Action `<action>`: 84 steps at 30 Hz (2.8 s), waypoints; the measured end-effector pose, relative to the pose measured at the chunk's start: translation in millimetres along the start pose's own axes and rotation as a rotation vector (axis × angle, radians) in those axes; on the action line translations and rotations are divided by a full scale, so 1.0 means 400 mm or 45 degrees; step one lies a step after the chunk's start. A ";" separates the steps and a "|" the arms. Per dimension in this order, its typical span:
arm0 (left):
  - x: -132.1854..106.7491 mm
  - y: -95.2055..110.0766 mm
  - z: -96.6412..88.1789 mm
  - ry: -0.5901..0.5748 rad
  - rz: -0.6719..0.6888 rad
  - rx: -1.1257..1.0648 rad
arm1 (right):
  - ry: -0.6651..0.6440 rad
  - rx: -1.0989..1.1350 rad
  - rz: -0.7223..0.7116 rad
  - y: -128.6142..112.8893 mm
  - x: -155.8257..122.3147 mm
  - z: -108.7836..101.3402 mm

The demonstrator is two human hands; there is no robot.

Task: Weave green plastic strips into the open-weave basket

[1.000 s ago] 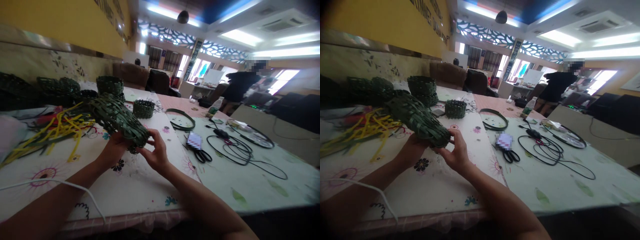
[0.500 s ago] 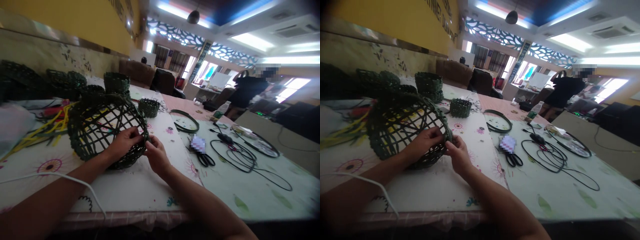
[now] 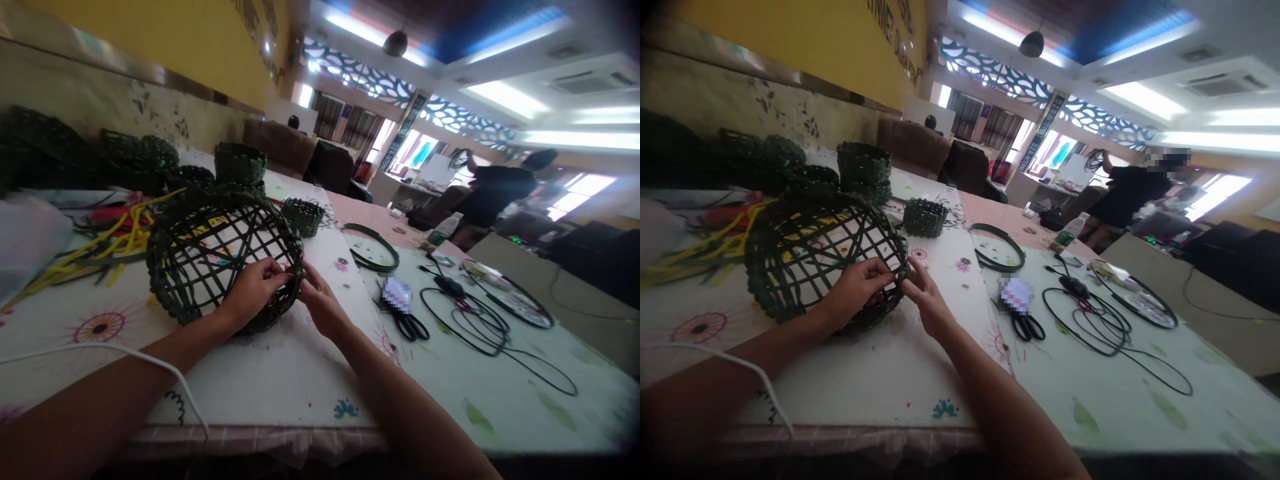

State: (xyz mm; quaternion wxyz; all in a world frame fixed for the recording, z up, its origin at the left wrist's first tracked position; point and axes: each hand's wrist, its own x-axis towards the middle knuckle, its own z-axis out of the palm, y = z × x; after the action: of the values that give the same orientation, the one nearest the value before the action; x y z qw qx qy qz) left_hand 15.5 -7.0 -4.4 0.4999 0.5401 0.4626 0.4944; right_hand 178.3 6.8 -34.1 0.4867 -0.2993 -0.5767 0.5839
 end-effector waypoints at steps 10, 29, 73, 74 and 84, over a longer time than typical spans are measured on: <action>-0.021 -0.019 0.014 -0.087 0.085 0.033 | 0.066 -0.168 -0.159 0.030 0.008 -0.013; 0.010 -0.020 0.009 -0.053 0.575 0.357 | 0.077 0.085 0.011 0.055 0.009 -0.005; 0.090 -0.066 0.045 -0.017 -0.246 -0.367 | 0.056 0.468 0.120 0.079 0.031 -0.025; 0.088 -0.067 0.046 -0.018 -0.236 -0.373 | 0.066 0.452 0.127 0.076 0.029 -0.023; 0.095 -0.074 0.048 0.049 -0.039 -0.010 | 0.117 0.412 0.162 0.075 0.027 -0.015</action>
State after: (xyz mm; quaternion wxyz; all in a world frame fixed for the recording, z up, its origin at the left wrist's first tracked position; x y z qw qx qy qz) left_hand 37.6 31.5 -31.5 0.5006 0.5212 0.4785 0.4988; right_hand 173.6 23.2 -61.7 0.5165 -0.2795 -0.4321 0.6844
